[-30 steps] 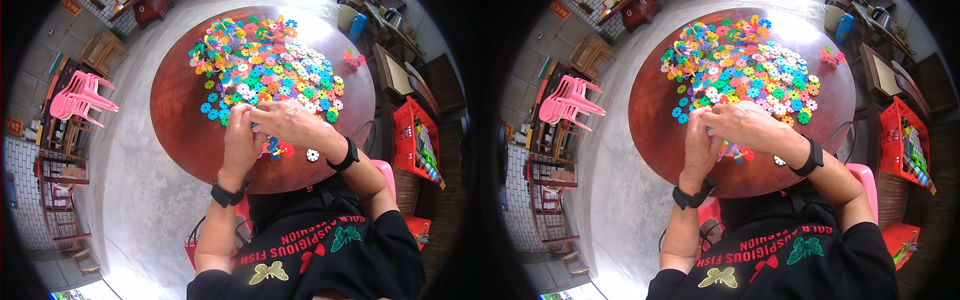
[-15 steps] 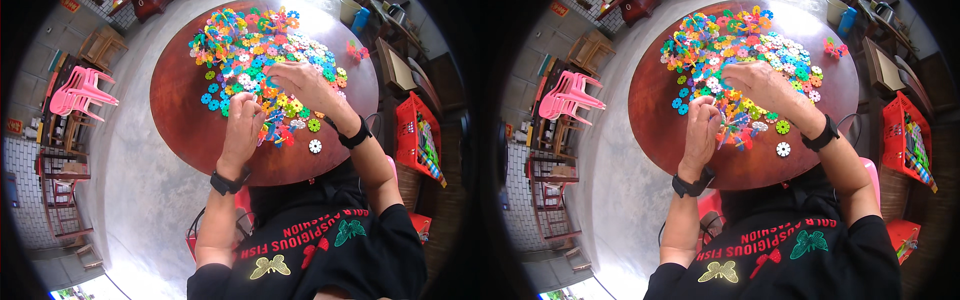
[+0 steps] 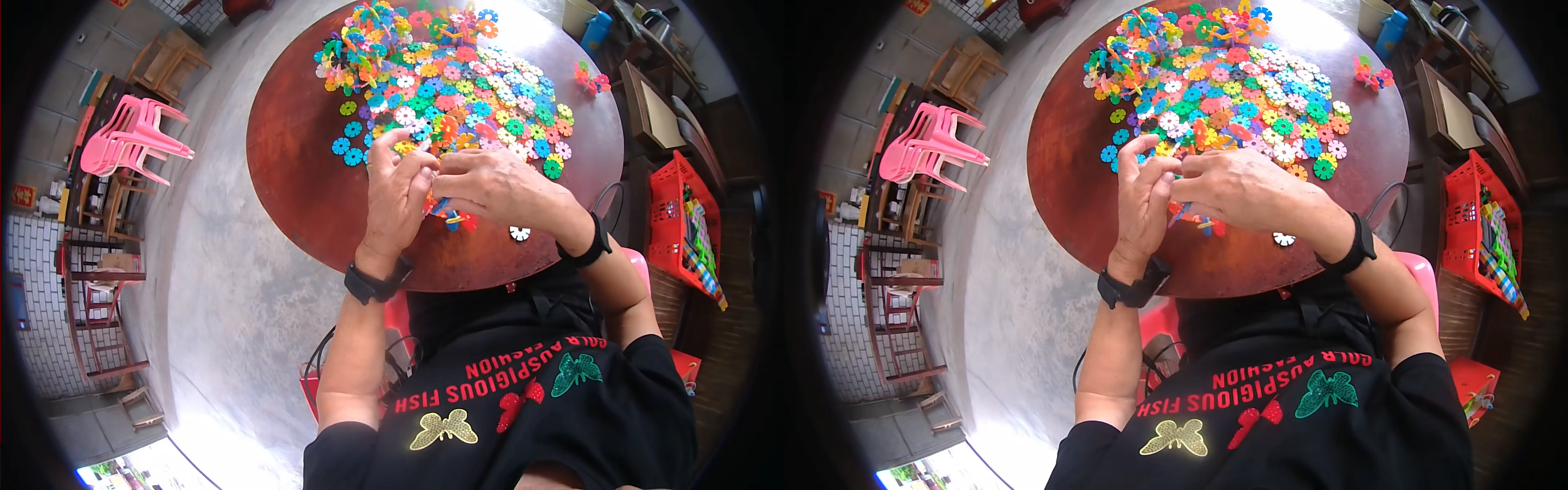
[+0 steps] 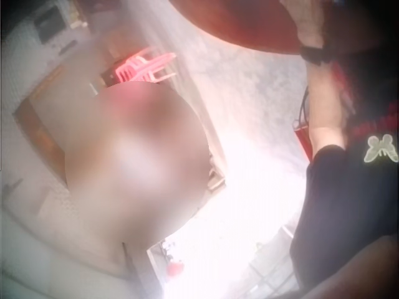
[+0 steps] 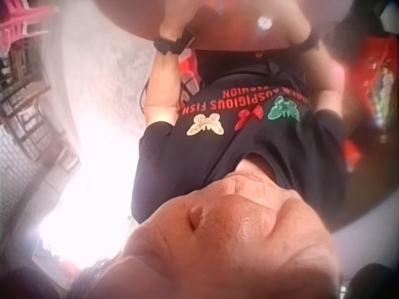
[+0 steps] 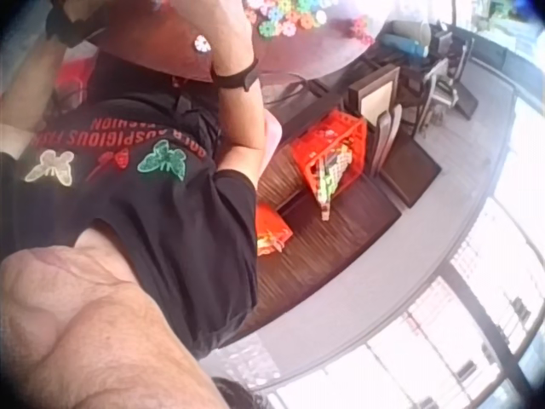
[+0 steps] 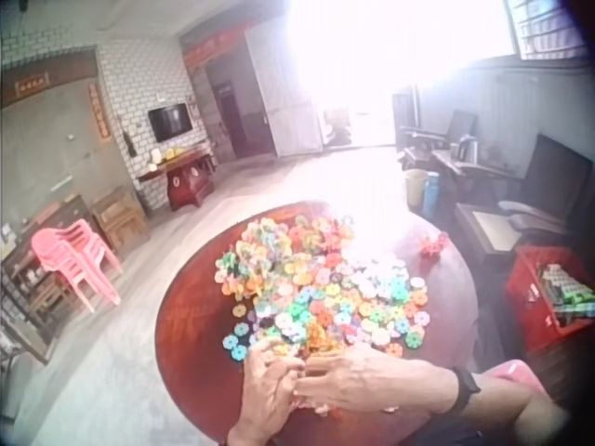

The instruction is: The person is assembling colorful interlocking snowflake-shaped toy pieces into a spherical structure.

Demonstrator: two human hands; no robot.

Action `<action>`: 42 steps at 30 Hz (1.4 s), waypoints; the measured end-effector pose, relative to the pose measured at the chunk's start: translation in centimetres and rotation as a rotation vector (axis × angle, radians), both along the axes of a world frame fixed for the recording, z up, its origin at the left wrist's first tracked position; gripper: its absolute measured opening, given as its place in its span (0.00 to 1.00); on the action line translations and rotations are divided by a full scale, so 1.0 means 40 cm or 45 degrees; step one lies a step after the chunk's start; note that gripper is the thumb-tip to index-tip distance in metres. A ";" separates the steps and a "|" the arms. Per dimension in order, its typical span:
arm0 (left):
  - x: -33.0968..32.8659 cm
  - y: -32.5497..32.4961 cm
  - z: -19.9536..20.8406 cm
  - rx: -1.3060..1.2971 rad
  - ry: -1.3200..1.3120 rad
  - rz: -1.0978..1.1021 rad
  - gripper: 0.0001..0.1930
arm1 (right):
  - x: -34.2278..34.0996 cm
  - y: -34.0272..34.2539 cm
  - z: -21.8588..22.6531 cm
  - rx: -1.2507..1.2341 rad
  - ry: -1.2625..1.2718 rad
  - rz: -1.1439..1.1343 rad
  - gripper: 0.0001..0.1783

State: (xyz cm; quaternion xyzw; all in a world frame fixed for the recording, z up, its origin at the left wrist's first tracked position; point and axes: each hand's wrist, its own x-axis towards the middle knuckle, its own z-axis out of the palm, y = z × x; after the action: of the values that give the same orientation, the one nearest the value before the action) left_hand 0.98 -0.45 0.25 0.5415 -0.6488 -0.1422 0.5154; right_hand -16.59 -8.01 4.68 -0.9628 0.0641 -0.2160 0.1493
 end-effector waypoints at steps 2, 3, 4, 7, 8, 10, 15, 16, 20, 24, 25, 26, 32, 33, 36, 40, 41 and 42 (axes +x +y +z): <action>0.013 0.006 0.000 -0.002 -0.058 0.028 0.07 | 0.014 -0.005 0.003 0.057 0.018 -0.071 0.15; 0.019 0.008 0.003 -0.006 -0.062 0.030 0.07 | 0.012 -0.001 0.015 0.079 0.004 -0.155 0.14; 0.019 0.006 0.007 -0.084 -0.172 0.033 0.10 | 0.011 -0.008 0.013 0.074 0.005 -0.158 0.14; -0.004 -0.002 0.017 -0.176 -0.320 0.034 0.14 | 0.010 -0.027 0.010 0.064 -0.111 -0.169 0.12; -0.015 -0.003 0.017 -0.183 -0.361 0.036 0.16 | 0.009 -0.029 0.008 0.058 -0.108 -0.177 0.12; -0.021 -0.002 0.006 -0.184 -0.462 0.062 0.20 | 0.013 -0.023 -0.001 0.071 -0.083 -0.199 0.10; -0.021 0.003 -0.022 -0.044 -0.315 0.023 0.22 | 0.041 0.008 0.029 0.065 0.090 -0.226 0.08; -0.022 0.002 -0.024 -0.042 -0.272 0.013 0.21 | 0.045 0.006 0.029 0.011 0.090 -0.184 0.08; -0.023 -0.002 -0.022 -0.056 -0.232 -0.050 0.19 | 0.040 -0.012 0.028 0.016 0.032 -0.033 0.07; -0.040 -0.005 -0.013 -0.076 -0.425 0.026 0.19 | 0.016 -0.050 0.021 0.100 0.061 0.067 0.06; -0.043 -0.007 -0.014 -0.076 -0.440 0.022 0.19 | 0.021 -0.053 0.022 0.134 -0.002 0.091 0.06; -0.045 -0.008 -0.016 -0.076 -0.454 0.018 0.19 | 0.023 -0.044 0.024 0.141 0.000 0.102 0.06; -0.016 -0.013 -0.025 -0.057 -0.445 0.054 0.16 | -0.006 -0.038 0.013 -0.268 -0.216 -0.035 0.03; -0.001 -0.013 -0.023 0.001 -0.420 0.074 0.15 | -0.029 -0.066 0.025 0.082 -0.531 -0.025 0.05; 0.025 -0.006 -0.010 -0.022 -0.297 0.163 0.12 | -0.085 -0.088 0.133 0.692 -0.686 -0.444 0.10; 0.010 -0.006 -0.015 0.114 -0.045 0.161 0.09 | -0.054 -0.156 0.042 0.263 -0.276 -0.515 0.09; 0.010 -0.009 -0.017 0.067 -0.109 0.191 0.10 | -0.047 -0.175 0.011 0.044 -0.318 -0.437 0.13; 0.008 -0.011 -0.018 0.019 -0.173 0.221 0.11 | -0.057 -0.180 -0.014 0.043 -0.315 -0.439 0.13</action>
State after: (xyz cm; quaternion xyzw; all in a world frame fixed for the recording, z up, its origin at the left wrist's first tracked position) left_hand 1.30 -0.90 -0.47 0.6079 -0.6319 -0.0648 0.4764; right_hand -18.86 -15.21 4.11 -0.9010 0.2127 -0.3538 0.1331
